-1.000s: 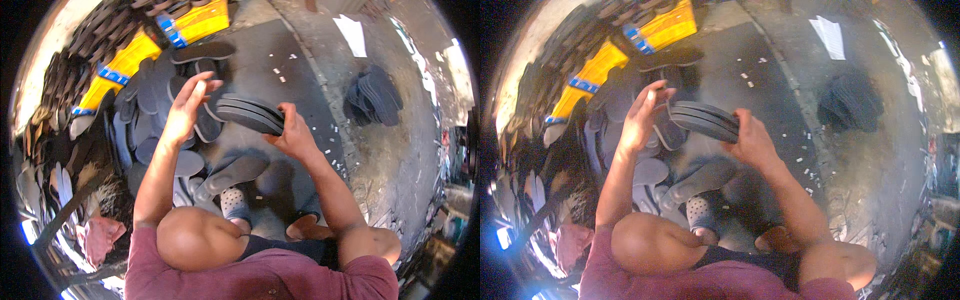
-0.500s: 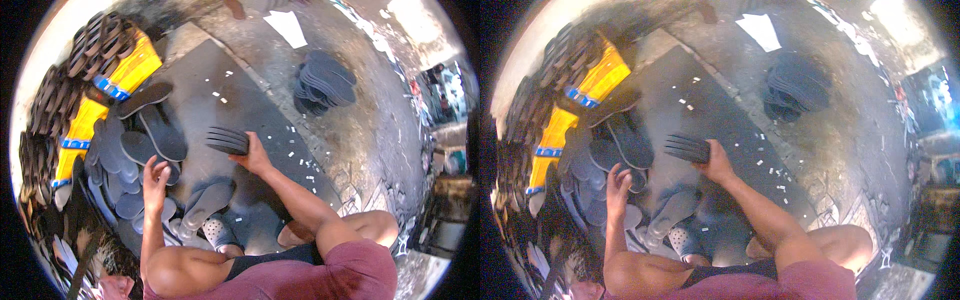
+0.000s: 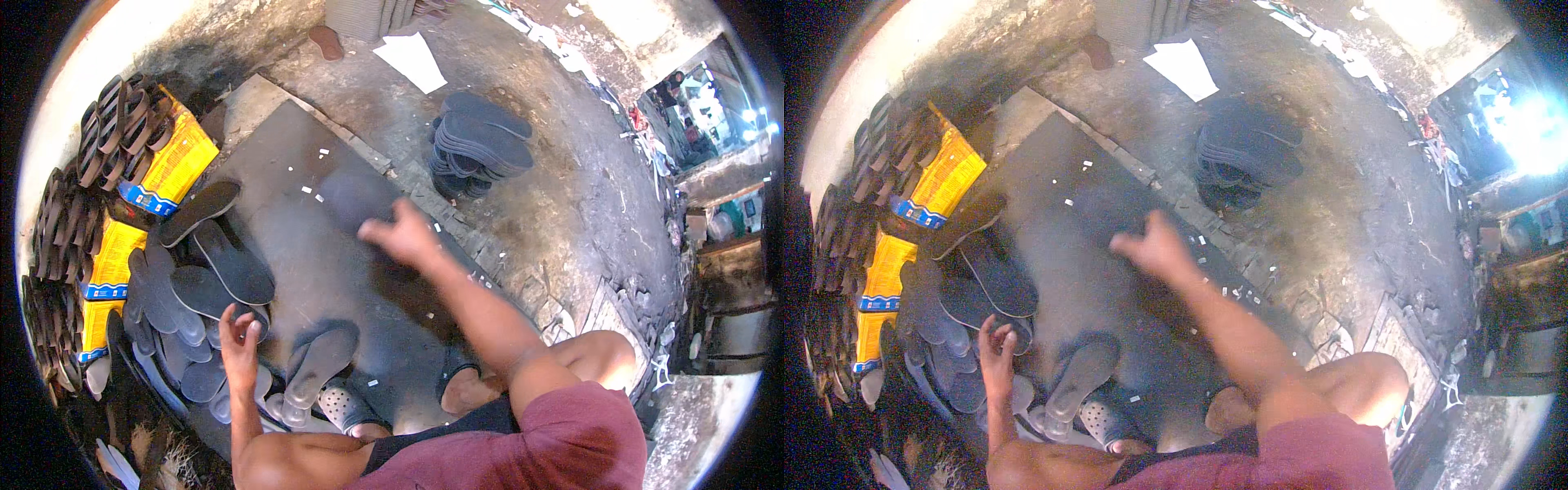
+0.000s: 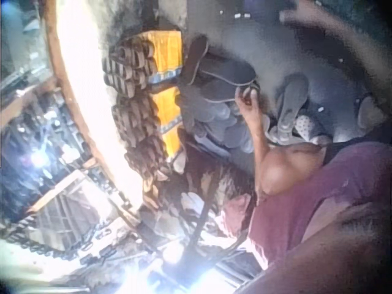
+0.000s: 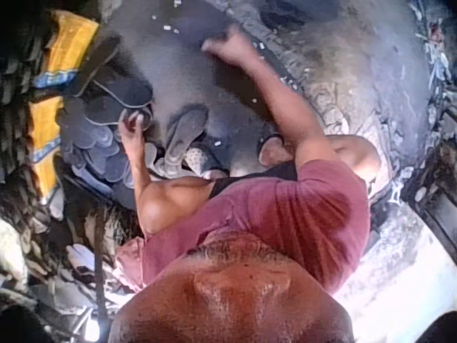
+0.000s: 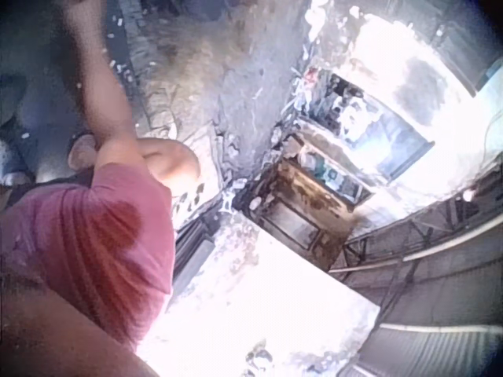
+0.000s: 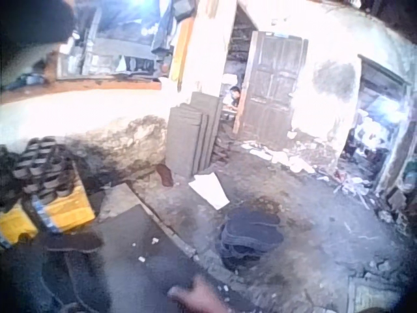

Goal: The person sits on the floor and repeatedly picks up pairs of black shoe soles, aligns them, and stacks them into a pile. The person then stands, moves to a press machine, and places a pair of sandals on the machine's platform.

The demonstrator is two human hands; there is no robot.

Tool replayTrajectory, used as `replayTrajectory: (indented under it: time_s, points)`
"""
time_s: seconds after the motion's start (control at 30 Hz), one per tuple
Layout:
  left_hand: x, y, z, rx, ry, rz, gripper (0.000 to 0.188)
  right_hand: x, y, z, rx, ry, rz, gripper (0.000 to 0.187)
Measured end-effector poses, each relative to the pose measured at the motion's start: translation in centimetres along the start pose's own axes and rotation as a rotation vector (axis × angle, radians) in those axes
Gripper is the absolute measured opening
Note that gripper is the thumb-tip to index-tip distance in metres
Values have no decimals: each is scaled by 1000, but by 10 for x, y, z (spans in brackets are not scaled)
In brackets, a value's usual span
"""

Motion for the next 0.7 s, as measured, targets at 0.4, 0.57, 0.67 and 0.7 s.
replayTrajectory:
  time_s: [0.4,0.57,0.67,0.7]
  points:
    - [-82,-88,-86,822,-168,-367,109,193,327,115,772,-284,80,79]
    - [-75,-77,-78,801,282,-497,94,154,334,38,-304,-122,539,69]
    - [-73,-64,-67,605,269,-451,82,122,251,-20,-97,293,523,58]
    - [-72,-51,-63,511,229,-358,80,93,163,-41,-211,585,275,46]
Point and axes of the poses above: each hand's wrist, its own x-axis towards the middle knuckle, its own y-axis out of the back of the hand, z = x × y, the point moved 8 cm from there along x, towards the middle knuckle, and after that the axes turned 11 degrees about x, right-handed, at the moved point
